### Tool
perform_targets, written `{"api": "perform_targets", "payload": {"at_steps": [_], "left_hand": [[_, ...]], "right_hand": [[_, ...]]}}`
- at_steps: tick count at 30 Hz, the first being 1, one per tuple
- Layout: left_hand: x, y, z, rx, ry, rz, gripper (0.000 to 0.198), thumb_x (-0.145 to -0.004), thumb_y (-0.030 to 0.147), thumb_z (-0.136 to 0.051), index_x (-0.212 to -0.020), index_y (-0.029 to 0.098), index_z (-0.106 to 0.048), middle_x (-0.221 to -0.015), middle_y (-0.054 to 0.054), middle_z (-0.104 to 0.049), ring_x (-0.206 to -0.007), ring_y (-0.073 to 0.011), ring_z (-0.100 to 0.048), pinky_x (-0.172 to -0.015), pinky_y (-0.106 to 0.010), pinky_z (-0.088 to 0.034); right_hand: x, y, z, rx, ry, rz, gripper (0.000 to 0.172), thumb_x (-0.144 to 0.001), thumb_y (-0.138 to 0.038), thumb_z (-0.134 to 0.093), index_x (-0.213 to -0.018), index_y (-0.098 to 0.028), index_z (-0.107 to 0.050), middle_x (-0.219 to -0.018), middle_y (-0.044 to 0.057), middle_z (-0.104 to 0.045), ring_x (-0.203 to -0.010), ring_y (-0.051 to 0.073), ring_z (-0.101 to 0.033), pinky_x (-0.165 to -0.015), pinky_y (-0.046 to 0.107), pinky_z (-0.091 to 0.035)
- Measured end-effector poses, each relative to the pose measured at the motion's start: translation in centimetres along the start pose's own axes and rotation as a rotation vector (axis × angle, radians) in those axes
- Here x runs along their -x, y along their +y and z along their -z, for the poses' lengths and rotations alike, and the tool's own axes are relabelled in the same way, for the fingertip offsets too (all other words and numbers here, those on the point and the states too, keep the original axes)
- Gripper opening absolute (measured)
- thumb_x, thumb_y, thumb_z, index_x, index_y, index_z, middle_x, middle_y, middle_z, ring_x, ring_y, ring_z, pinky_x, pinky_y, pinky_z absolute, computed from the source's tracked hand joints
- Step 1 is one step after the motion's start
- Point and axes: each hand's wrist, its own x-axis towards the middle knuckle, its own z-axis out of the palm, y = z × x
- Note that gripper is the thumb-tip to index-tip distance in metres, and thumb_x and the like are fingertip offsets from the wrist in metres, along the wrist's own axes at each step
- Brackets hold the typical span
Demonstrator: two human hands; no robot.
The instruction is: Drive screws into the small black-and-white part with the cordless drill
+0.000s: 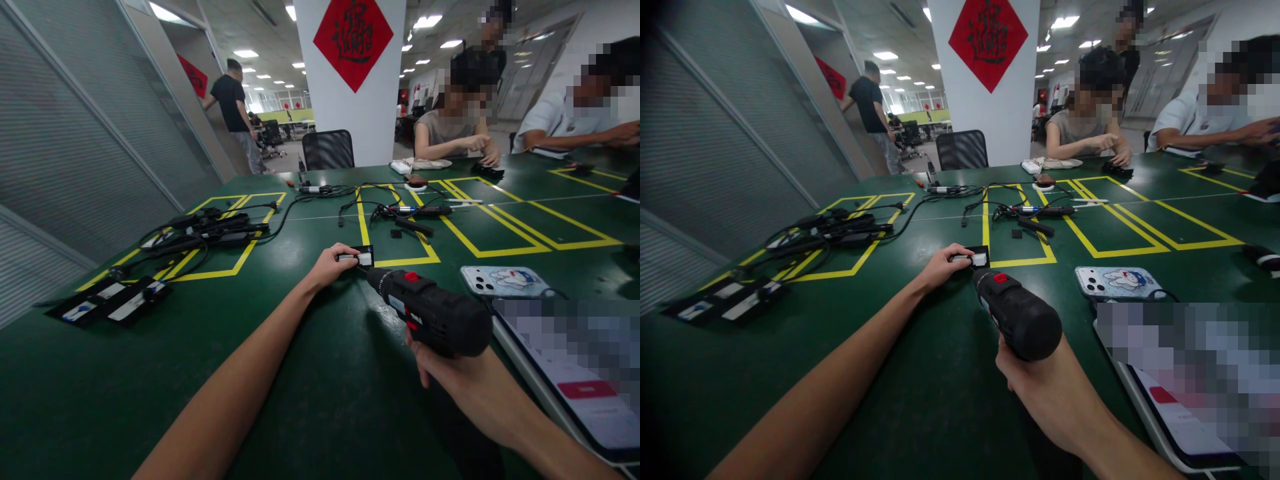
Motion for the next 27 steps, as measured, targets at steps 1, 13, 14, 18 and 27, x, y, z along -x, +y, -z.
{"api": "perform_targets", "payload": {"at_steps": [1,13,14,18,27], "left_hand": [[-0.01,-0.06,-0.01,0.001,0.0,-0.001,0.025,-0.076,0.031,-0.062,-0.098,0.021,-0.07,-0.105,-0.005,-0.063,-0.1,-0.0209,-0.058,-0.088,-0.033,-0.044],[0.09,0.15,-0.05,0.004,-0.002,0.005,0.026,-0.076,0.031,-0.062,-0.099,0.021,-0.069,-0.104,-0.004,-0.062,-0.092,-0.0193,-0.059,-0.082,-0.031,-0.046],[0.08,0.12,-0.06,0.004,-0.002,0.006,0.026,-0.076,0.031,-0.062,-0.099,0.021,-0.069,-0.104,-0.004,-0.062,-0.092,-0.0193,-0.059,-0.082,-0.031,-0.046],[0.02,-0.06,-0.13,0.004,0.003,0.009,0.026,-0.076,0.031,-0.062,-0.099,0.022,-0.069,-0.104,-0.004,-0.062,-0.094,-0.0197,-0.059,-0.084,-0.032,-0.045],[-0.01,-0.07,-0.09,0.009,0.003,-0.004,0.027,-0.075,0.033,-0.062,-0.099,0.022,-0.07,-0.103,-0.004,-0.062,-0.093,-0.0194,-0.059,-0.083,-0.032,-0.045]], "right_hand": [[0.04,-0.07,-0.01,-0.002,-0.006,-0.01,0.018,-0.08,-0.033,-0.051,-0.075,-0.019,-0.062,-0.071,0.004,-0.065,-0.068,0.019,-0.062,-0.053,0.027,-0.045],[-0.15,0.38,-0.09,-0.004,-0.02,0.005,0.02,-0.081,-0.034,-0.051,-0.079,-0.019,-0.062,-0.066,0.003,-0.062,-0.064,0.018,-0.06,-0.053,0.027,-0.043],[-0.14,0.36,-0.12,-0.002,-0.023,0.009,0.019,-0.08,-0.034,-0.051,-0.079,-0.019,-0.062,-0.065,0.003,-0.062,-0.064,0.018,-0.06,-0.053,0.027,-0.044],[-0.03,0.07,-0.17,-0.002,0.025,0.036,0.019,-0.079,-0.035,-0.052,-0.074,-0.019,-0.061,-0.069,0.004,-0.063,-0.067,0.018,-0.061,-0.053,0.027,-0.044],[0.19,-0.47,0.18,0.022,-0.033,-0.025,0.024,-0.082,-0.036,-0.05,-0.067,-0.019,-0.059,-0.067,0.003,-0.062,-0.068,0.018,-0.061,-0.053,0.026,-0.044]]}}
